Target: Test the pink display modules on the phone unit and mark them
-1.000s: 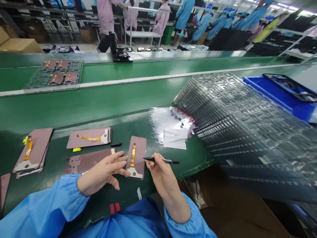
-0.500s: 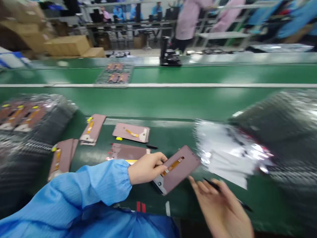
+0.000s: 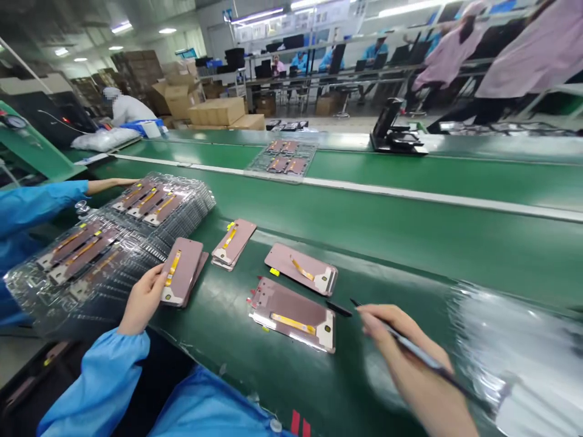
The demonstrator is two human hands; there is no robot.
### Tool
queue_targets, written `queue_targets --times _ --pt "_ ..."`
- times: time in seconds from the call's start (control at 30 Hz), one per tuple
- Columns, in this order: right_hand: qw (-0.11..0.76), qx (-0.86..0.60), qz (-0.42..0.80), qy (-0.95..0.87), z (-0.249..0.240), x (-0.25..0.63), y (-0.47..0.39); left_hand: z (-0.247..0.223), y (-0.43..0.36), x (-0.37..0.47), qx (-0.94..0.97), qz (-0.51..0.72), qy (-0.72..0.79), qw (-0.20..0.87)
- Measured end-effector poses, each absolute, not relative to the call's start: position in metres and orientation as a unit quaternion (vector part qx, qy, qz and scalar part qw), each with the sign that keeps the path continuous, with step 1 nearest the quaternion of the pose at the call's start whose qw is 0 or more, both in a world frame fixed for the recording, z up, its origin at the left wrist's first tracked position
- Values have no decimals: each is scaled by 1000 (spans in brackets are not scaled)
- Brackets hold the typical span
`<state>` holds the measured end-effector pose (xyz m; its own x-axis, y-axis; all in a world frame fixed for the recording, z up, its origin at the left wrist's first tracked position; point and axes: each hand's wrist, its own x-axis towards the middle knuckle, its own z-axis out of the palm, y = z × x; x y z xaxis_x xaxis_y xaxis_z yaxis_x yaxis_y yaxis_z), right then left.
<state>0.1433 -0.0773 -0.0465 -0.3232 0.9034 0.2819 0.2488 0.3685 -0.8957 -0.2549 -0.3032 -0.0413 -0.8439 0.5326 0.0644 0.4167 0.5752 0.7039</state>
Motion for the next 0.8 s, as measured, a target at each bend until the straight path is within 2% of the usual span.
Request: queue_targets --times 0.07,0.13,0.2,0.27,0.4,0.5,0.7,0.8 --pt "349 -337 179 -856 -44 128 -72 -50 -308 -266 263 337 903 34" --pt "295 -291 -16 -910 -50 122 -65 -56 -310 -271 268 312 912 8" --pt "245 -280 -146 -917 -59 124 -58 -62 -310 -271 283 285 915 -21" --pt "210 -290 -214 -909 -71 131 -51 -68 -308 -266 299 267 915 -49" --pt "165 -310 -253 -902 -93 145 -39 -77 -297 -247 342 163 920 -102" --pt "169 -303 -237 -907 -106 151 -31 -73 -290 -235 355 88 924 -108" --pt "240 -289 -232 -897 -98 148 -31 -58 -305 -227 381 102 918 -41" --pt "288 -222 -162 -918 -79 125 -48 -58 -323 -218 396 115 911 -21"
